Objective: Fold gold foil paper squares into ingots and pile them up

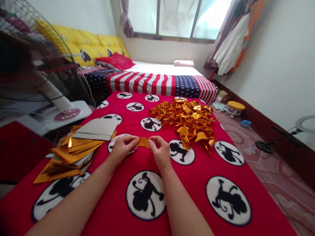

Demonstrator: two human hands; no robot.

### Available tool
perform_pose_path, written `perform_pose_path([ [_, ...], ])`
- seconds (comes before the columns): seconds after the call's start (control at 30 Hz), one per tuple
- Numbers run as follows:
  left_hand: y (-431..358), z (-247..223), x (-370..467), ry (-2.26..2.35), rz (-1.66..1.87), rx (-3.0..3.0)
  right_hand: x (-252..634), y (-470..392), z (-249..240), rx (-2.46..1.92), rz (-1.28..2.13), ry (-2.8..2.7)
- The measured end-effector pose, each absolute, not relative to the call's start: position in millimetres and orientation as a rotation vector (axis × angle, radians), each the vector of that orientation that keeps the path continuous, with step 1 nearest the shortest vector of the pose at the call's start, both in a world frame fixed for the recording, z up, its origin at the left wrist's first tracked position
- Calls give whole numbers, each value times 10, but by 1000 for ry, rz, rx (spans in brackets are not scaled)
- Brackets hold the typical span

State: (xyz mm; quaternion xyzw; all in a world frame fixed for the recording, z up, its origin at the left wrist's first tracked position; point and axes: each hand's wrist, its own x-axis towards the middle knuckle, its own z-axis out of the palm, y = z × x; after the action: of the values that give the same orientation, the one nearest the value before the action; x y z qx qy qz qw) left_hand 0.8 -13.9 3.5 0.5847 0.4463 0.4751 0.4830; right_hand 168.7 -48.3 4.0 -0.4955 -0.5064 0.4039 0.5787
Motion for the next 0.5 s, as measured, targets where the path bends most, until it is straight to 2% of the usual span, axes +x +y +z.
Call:
perform_pose_path([
  [0.17, -165, 81, 12, 1076, 1167, 1639, 1678, -474, 19, -1177, 849, -1261],
  [0.5, -182, 90, 45, 1124, 1108, 1562, 1628, -491, 2, -1249, 821, -1278],
])
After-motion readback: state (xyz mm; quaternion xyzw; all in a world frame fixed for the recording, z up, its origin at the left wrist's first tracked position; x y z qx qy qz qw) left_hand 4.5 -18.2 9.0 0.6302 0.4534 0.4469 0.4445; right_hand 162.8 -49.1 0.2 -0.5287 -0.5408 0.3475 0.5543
